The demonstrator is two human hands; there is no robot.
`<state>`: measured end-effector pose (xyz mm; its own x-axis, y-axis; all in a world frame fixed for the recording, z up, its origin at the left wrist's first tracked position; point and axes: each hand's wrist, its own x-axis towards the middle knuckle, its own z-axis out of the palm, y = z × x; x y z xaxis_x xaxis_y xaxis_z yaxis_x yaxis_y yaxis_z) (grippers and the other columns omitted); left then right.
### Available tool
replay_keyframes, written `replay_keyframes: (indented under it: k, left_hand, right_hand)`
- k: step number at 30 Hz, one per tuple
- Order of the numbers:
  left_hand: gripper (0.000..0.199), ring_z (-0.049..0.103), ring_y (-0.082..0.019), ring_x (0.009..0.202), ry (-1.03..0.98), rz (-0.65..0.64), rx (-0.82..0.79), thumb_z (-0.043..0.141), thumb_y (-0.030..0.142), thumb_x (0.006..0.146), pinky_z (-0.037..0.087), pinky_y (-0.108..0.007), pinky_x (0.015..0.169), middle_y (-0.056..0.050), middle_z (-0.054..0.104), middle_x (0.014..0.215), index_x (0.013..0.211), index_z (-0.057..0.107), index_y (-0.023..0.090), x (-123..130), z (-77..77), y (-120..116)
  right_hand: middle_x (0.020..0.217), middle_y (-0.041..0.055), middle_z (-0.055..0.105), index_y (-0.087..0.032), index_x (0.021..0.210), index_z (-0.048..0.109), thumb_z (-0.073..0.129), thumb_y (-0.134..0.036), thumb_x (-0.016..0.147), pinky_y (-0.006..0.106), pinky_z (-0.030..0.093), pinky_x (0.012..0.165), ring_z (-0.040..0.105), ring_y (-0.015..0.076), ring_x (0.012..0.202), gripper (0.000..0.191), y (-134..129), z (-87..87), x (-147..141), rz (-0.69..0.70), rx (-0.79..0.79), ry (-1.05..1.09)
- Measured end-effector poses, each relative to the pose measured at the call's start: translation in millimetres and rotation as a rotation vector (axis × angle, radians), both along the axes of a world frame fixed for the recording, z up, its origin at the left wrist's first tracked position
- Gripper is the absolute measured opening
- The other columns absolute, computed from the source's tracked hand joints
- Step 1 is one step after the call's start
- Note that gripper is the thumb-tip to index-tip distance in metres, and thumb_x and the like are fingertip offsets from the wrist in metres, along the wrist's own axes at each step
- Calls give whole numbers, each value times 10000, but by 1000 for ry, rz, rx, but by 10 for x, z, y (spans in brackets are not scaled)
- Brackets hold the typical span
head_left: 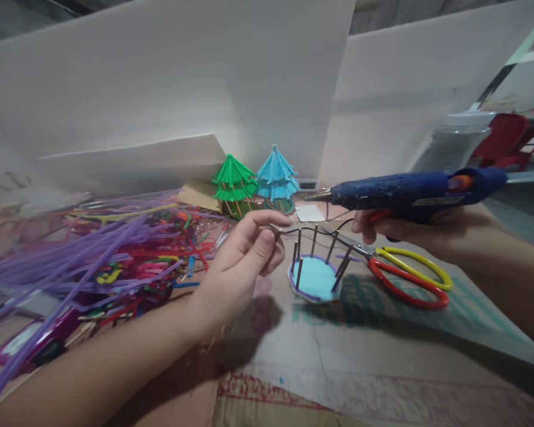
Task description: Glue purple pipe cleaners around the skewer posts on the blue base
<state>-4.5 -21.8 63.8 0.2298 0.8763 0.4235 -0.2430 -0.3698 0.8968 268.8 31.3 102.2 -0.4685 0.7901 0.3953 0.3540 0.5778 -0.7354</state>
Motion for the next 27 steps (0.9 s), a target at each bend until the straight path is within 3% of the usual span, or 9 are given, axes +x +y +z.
replay_keyframes:
  k: [5,9,12,15,18,22,27]
  left_hand:
    - [292,279,-79,485,-36,-93,-143,679,482,913,184,-233,476,80,345,583,995,544,236,38,54,-71]
    - [323,403,-91,555,-20,-131,-258,701,476,900,265,-216,501,55,485,624,991,544,210,51,-13,-113]
    - [329,481,-96,602,25,-128,-223,747,447,872,329,-217,536,27,603,664,961,564,189,114,-67,-111]
    - [290,470,-88,550,89,-111,-199,719,431,897,321,-220,518,11,673,678,927,568,185,241,-45,-85]
    - [255,552,-104,591,139,-61,-178,717,386,900,361,-223,544,0,705,711,875,562,184,375,31,-50]
    - [239,612,-120,634,188,-14,-113,713,368,900,391,-224,556,0,695,700,858,569,182,435,58,1]
    - [270,558,-106,586,375,24,1,631,419,955,389,-228,532,1,640,671,859,646,166,331,-58,4]
  right_hand:
    - [802,32,699,-246,841,707,750,-441,841,332,545,713,657,182,738,200,-26,-22,-87,-4,30,129]
    - [797,13,651,-262,814,671,784,-458,809,338,542,712,623,183,742,227,-83,-70,-205,62,-25,220]
    - [809,18,660,-254,811,660,786,-439,815,339,541,708,617,180,737,224,-146,-115,-326,42,-36,182]
    - [776,6,663,-252,820,643,757,-474,837,335,537,690,623,180,723,250,-206,-137,-433,148,-71,160]
    - [717,-3,655,-246,809,638,705,-504,880,335,534,687,629,178,684,276,-262,-113,-476,230,-154,131]
    - [717,6,654,-254,751,625,704,-539,862,339,539,690,636,189,712,315,-310,-68,-459,135,-179,196]
    - [779,2,680,-230,795,676,754,-452,825,308,522,665,631,167,714,237,-302,-76,-440,113,-107,184]
